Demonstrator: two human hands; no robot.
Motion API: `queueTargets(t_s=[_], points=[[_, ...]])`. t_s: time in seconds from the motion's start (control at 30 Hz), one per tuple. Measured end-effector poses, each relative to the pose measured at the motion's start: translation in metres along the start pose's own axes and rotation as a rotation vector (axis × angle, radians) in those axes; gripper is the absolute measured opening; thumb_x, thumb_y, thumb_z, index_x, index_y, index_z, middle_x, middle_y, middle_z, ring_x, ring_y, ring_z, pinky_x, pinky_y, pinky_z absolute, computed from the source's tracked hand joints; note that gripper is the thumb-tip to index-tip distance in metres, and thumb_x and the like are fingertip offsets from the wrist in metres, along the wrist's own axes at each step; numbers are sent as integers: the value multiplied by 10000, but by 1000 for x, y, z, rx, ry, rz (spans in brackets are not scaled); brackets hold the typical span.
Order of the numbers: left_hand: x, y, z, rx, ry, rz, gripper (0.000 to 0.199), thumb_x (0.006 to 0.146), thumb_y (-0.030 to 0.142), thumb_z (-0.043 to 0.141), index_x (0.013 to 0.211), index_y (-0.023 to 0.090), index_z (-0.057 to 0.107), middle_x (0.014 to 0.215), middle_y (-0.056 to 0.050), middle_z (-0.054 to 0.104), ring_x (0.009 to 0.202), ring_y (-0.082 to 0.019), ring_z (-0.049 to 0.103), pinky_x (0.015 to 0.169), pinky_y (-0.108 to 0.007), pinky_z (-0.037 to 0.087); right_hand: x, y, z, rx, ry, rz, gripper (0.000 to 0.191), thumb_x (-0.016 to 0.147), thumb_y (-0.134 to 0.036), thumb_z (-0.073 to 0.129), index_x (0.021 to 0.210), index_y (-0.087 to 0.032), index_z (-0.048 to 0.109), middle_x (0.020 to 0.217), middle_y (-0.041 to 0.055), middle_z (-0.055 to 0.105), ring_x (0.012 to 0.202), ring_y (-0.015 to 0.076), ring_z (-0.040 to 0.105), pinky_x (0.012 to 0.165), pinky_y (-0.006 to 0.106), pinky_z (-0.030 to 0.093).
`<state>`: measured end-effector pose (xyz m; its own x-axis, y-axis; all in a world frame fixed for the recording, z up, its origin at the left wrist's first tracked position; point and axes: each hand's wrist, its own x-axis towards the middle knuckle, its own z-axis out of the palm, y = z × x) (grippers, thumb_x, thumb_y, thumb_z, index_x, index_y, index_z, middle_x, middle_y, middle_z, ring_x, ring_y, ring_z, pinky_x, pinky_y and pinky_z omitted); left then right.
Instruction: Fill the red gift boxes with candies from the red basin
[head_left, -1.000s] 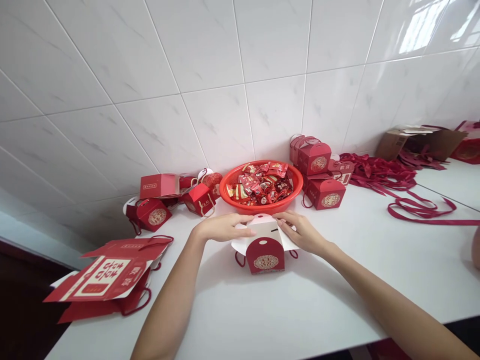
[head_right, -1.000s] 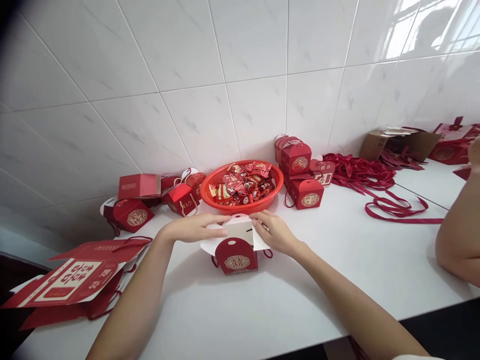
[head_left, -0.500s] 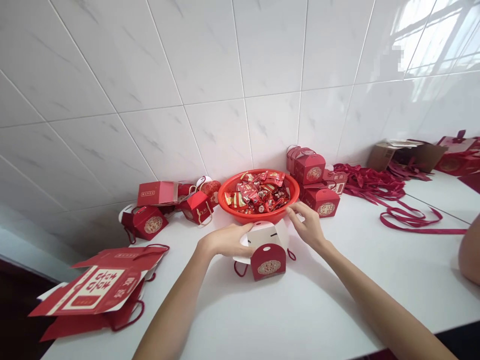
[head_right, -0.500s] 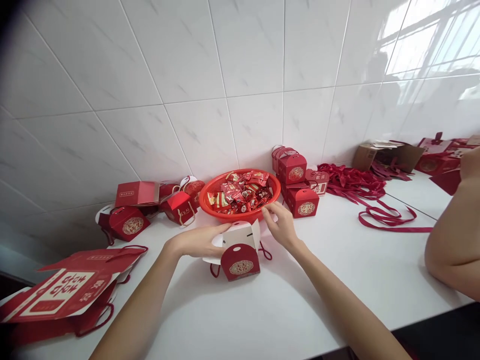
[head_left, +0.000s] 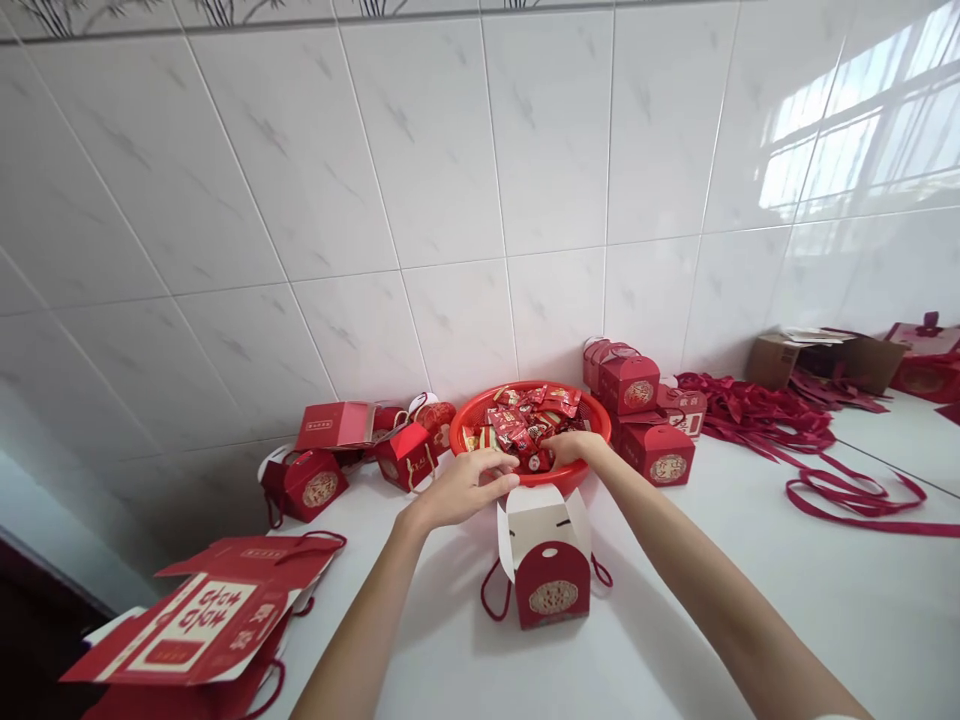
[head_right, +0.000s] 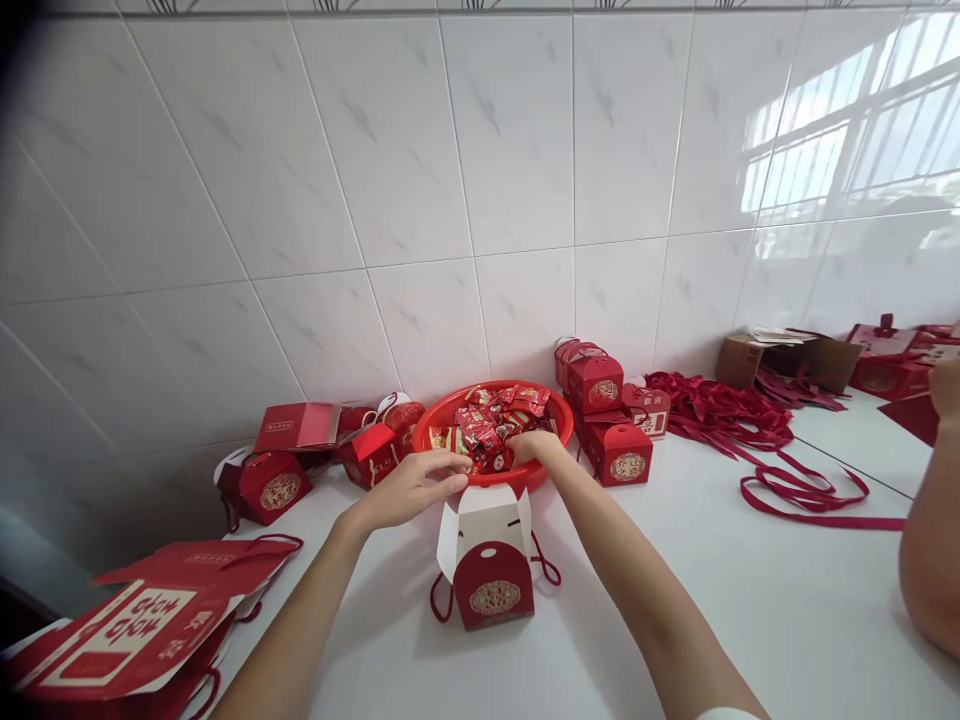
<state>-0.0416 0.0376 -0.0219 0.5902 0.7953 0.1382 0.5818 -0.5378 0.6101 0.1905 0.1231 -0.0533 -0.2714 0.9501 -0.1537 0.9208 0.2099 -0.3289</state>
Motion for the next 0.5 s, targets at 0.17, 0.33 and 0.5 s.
queueTargets(t_s=[0.17,0.33,0.5], points=[[20,-19,11,5,138,8,340,894,414,548,1071,195,739,1108,-66,733,998,-215,664,887,-312,510,18,-6,16,-50,-80,17,555,543,-139,776,1085,-253,763,1117,105,757,1044,353,701,790,396,551],[57,-19,15,133,-103,-58,299,860,353,538,974,205,771,1031,-42,769,960,-221,676,859,-287,495,16,-1,18,12,-29,-30,471,530,-138,772,987,-254,766,1056,99,763,1027,354,698,815,400,533],[95,-18,17,300,-475,-304,288,779,393,605,898,185,765,1033,-80,767,937,-276,680,757,-308,497,12,1,13,247,99,-103,308,518,-177,797,811,-221,715,764,10,725,772,242,692,643,286,511]])
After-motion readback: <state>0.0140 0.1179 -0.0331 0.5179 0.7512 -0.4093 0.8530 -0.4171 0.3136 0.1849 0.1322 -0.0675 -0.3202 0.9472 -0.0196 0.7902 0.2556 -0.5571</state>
